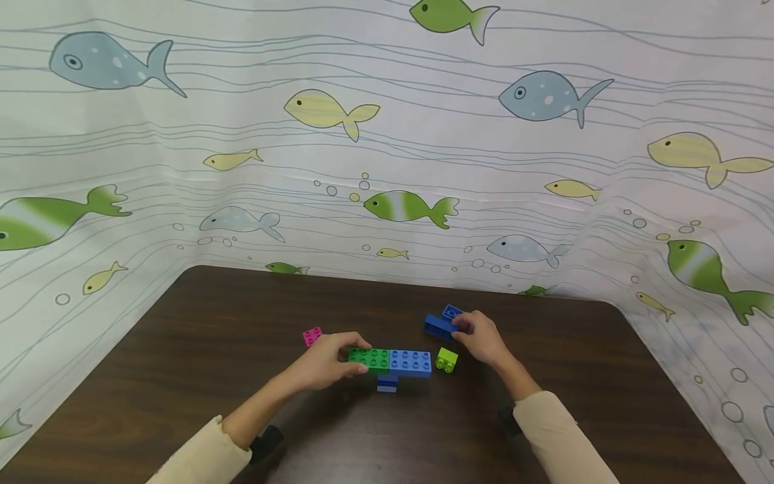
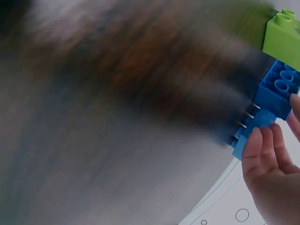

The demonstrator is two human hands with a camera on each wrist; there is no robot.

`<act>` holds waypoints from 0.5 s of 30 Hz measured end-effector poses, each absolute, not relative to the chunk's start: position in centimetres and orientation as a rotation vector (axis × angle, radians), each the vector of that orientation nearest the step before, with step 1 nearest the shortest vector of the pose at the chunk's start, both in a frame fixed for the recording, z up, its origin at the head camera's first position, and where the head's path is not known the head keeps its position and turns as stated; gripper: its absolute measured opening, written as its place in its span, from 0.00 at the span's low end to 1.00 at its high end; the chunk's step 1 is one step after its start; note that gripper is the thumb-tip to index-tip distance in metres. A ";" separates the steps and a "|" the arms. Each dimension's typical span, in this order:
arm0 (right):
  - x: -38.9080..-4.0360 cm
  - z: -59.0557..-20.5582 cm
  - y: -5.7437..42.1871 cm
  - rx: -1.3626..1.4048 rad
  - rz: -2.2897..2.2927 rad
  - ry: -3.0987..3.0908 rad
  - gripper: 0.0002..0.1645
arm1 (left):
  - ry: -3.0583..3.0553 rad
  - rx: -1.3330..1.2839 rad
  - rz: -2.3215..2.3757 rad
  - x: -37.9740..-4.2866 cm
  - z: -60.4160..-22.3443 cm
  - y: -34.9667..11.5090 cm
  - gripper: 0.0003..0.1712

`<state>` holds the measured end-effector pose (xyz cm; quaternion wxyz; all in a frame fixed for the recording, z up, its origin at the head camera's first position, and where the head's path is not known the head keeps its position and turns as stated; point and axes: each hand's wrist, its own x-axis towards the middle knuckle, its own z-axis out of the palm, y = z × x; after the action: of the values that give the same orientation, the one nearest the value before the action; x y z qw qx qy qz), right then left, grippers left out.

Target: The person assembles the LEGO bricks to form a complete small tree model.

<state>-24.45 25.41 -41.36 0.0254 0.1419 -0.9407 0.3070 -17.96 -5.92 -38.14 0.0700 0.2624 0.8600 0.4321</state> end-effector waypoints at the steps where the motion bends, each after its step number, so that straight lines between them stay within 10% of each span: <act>1: -24.4 -41.3 25.5 0.445 0.954 -2.908 0.11 | 2.589 0.789 1.298 -18.0 -38.1 -5.9 0.15; 15: -23.6 -41.0 26.4 0.493 1.040 -2.953 0.17 | 2.582 0.786 1.300 -18.2 -38.2 -6.0 0.15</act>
<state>-23.58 26.43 -40.96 -0.0140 0.1554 -0.9317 0.3280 -18.17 -5.97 -38.16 0.0727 0.2617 0.8597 0.4326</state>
